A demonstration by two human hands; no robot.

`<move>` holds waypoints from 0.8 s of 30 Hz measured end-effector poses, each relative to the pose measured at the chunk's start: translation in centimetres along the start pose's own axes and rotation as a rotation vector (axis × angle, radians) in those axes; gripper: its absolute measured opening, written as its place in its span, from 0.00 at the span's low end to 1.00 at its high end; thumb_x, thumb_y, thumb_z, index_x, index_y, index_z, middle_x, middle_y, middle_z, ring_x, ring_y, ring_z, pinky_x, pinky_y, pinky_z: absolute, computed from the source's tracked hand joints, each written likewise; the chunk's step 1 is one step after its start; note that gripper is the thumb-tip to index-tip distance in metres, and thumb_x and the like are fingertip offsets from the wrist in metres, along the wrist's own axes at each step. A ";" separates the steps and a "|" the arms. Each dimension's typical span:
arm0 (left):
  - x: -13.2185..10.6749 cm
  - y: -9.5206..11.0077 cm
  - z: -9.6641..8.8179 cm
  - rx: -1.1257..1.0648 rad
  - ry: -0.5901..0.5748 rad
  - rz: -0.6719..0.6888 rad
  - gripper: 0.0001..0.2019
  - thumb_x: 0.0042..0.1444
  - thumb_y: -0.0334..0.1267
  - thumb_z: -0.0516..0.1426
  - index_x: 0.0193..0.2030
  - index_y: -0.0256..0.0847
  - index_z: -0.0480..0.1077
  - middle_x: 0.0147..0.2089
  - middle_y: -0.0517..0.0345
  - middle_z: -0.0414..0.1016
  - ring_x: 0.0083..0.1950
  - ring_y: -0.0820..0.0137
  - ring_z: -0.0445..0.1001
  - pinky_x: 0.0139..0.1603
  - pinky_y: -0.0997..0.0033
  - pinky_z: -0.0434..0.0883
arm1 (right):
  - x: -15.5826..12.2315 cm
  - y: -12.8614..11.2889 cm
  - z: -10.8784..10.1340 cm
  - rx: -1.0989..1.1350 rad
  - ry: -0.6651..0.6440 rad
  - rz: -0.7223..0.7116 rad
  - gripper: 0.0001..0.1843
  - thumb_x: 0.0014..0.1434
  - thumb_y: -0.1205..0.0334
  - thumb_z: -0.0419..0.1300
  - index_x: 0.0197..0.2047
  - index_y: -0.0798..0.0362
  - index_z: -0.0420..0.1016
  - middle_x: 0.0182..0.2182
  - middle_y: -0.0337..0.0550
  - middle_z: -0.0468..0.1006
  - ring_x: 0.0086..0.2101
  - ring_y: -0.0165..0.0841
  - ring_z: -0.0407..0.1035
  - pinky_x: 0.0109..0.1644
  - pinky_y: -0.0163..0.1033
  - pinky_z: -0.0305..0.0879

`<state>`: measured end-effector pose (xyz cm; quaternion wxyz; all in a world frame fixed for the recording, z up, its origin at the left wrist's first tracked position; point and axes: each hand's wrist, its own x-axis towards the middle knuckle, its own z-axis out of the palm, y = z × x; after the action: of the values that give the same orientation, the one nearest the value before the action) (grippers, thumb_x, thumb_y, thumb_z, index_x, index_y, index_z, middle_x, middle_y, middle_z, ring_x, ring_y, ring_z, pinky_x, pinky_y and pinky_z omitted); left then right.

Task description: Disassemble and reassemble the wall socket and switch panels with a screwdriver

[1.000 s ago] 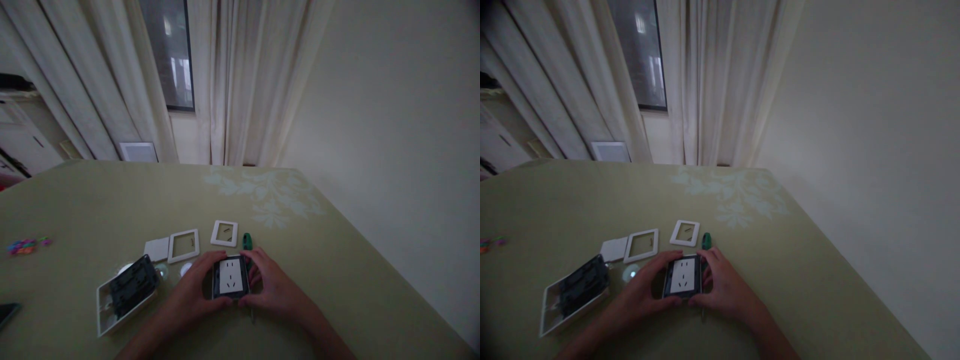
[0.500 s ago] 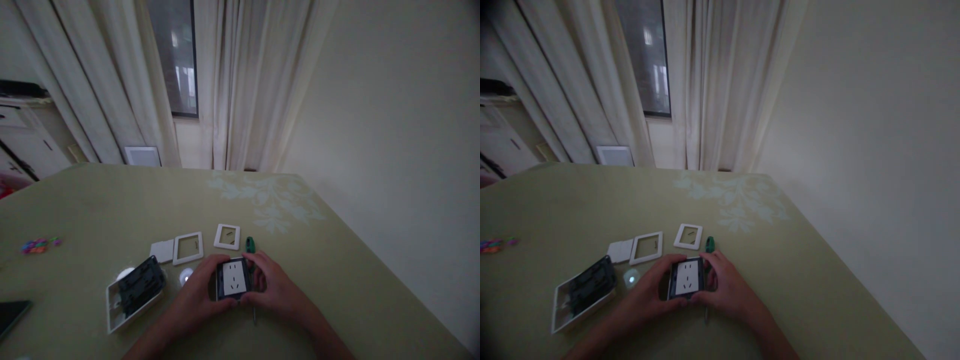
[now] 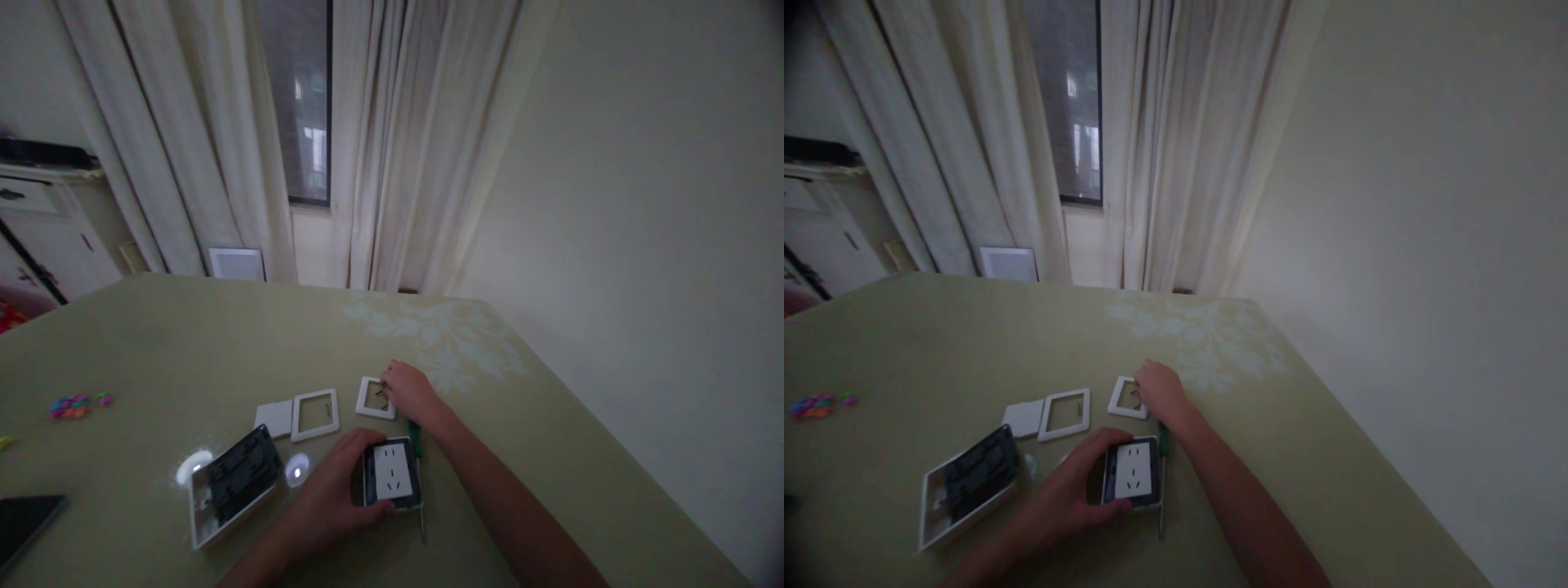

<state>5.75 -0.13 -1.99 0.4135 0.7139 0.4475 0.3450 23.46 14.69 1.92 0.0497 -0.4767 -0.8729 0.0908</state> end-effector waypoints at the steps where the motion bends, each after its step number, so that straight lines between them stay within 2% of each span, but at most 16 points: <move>1: 0.0 0.0 0.0 0.001 0.001 0.001 0.33 0.52 0.35 0.72 0.65 0.50 0.70 0.63 0.50 0.76 0.64 0.50 0.74 0.66 0.51 0.71 | 0.3 0.0 0.3 -0.012 -0.006 0.005 0.10 0.67 0.73 0.61 0.37 0.56 0.84 0.43 0.54 0.81 0.46 0.43 0.75 0.50 0.42 0.69; 5: -0.1 -0.3 0.2 -0.006 -0.005 0.020 0.34 0.50 0.35 0.72 0.64 0.52 0.71 0.62 0.51 0.78 0.63 0.49 0.76 0.65 0.50 0.73 | 0.5 -0.1 0.2 -0.002 0.005 -0.009 0.09 0.64 0.74 0.62 0.34 0.56 0.82 0.42 0.54 0.81 0.46 0.43 0.75 0.50 0.42 0.69; 8: -0.2 -0.7 0.3 -0.024 0.028 -0.003 0.34 0.52 0.39 0.72 0.66 0.51 0.71 0.65 0.49 0.77 0.64 0.48 0.76 0.67 0.47 0.72 | -1.1 -0.2 -0.9 0.068 0.077 -0.011 0.04 0.65 0.71 0.63 0.37 0.56 0.80 0.42 0.52 0.80 0.43 0.40 0.74 0.48 0.41 0.69; 12: 0.1 -0.8 0.2 -0.079 0.227 -0.047 0.24 0.65 0.48 0.65 0.66 0.49 0.72 0.66 0.47 0.78 0.65 0.50 0.76 0.67 0.45 0.73 | -5.8 -1.0 -1.8 0.212 0.161 -0.054 0.03 0.66 0.70 0.63 0.43 0.55 0.76 0.39 0.42 0.78 0.36 0.31 0.74 0.44 0.35 0.69; 14: 0.3 -0.5 0.3 -0.141 0.315 -0.022 0.20 0.68 0.50 0.62 0.63 0.48 0.75 0.60 0.48 0.82 0.60 0.52 0.80 0.63 0.48 0.76 | -8.3 -1.7 -1.6 0.295 0.186 -0.099 0.03 0.65 0.69 0.63 0.42 0.53 0.75 0.37 0.40 0.78 0.36 0.30 0.74 0.43 0.33 0.69; 17: 0.4 0.1 0.6 -0.244 0.316 0.059 0.15 0.68 0.52 0.63 0.54 0.47 0.81 0.49 0.52 0.87 0.51 0.57 0.84 0.54 0.58 0.80 | -10.7 -2.6 -0.7 0.467 0.296 -0.201 0.06 0.62 0.69 0.64 0.42 0.51 0.75 0.37 0.40 0.77 0.37 0.33 0.73 0.43 0.35 0.68; 20: 0.1 0.5 1.4 -0.257 0.312 0.097 0.15 0.67 0.54 0.64 0.43 0.46 0.84 0.41 0.55 0.87 0.43 0.60 0.85 0.46 0.64 0.81 | -11.4 -2.8 0.2 0.426 0.378 -0.296 0.05 0.64 0.67 0.63 0.43 0.50 0.75 0.38 0.42 0.78 0.38 0.36 0.72 0.44 0.38 0.67; 24: -0.2 0.5 2.4 -0.331 0.370 0.043 0.15 0.64 0.54 0.67 0.41 0.45 0.80 0.37 0.59 0.85 0.39 0.64 0.84 0.41 0.69 0.81 | -11.3 -2.4 0.9 0.403 0.450 -0.356 0.03 0.64 0.67 0.62 0.42 0.51 0.74 0.37 0.44 0.79 0.36 0.36 0.73 0.43 0.38 0.67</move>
<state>7.90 -1.16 -2.59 0.4281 0.5706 0.4377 0.5474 27.43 3.82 1.52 0.3490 -0.3056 -0.8741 0.1438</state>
